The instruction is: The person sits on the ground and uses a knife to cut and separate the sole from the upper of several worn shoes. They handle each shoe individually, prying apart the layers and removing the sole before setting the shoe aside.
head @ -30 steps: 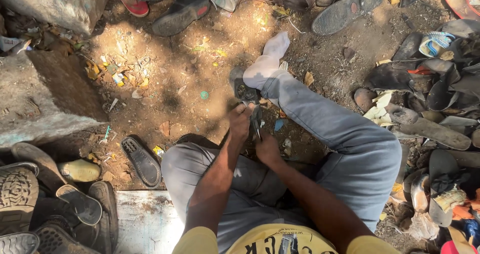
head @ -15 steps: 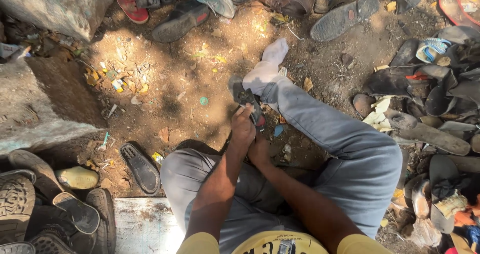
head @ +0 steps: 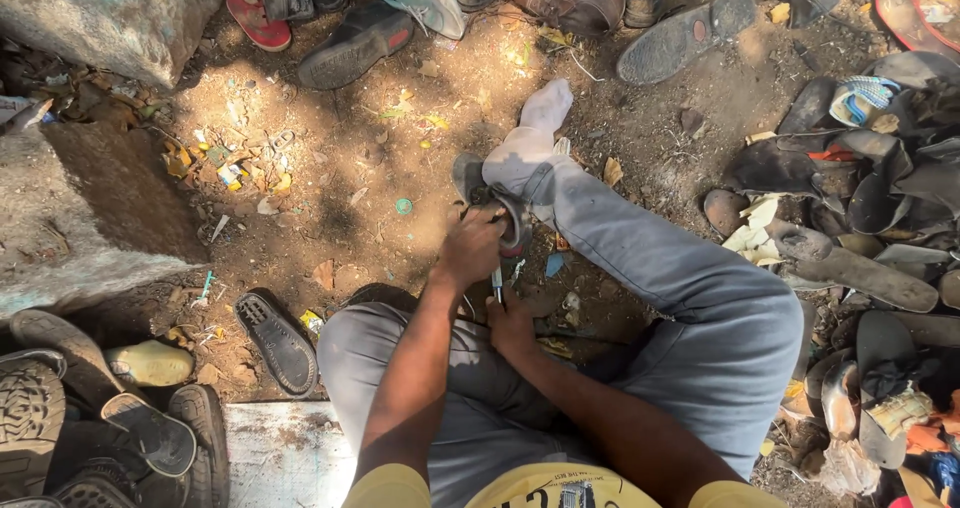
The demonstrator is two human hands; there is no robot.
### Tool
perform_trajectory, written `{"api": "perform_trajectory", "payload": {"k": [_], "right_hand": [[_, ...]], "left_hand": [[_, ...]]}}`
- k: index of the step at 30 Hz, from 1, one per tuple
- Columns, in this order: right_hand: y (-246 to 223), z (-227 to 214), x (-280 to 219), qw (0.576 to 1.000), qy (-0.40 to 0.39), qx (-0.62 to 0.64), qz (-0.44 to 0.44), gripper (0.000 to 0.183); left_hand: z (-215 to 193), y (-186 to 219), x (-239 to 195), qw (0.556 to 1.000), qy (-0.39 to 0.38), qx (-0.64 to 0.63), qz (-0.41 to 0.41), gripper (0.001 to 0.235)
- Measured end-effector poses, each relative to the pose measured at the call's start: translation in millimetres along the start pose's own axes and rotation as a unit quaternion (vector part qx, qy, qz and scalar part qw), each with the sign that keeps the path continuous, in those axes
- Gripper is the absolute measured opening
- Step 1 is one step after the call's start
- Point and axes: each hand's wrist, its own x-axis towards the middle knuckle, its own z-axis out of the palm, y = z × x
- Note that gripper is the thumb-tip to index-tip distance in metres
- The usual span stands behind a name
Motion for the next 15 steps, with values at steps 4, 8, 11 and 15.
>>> {"api": "perform_trajectory", "payload": {"k": [4,8,11,15], "right_hand": [[5.5,-17.1,-0.5,0.999,0.004,-0.019,0.037,0.022],[10.6,-29.5,7.4,0.995,0.013,-0.041,0.092,0.025],[10.0,-43.5,21.5,0.995,0.030,-0.092,-0.020,0.027],[-2.8,-77.2,43.6,0.967,-0.099,-0.233,-0.034,0.036]], "left_hand": [[7.5,7.0,4.2,0.998,-0.024,0.057,0.033,0.016],[27.8,9.7,-0.7,0.994,-0.081,0.071,0.013,0.021],[46.1,25.2,-2.0,0.990,-0.103,0.096,-0.018,0.017],[60.0,16.6,-13.2,0.966,-0.130,0.163,-0.155,0.020]]}}
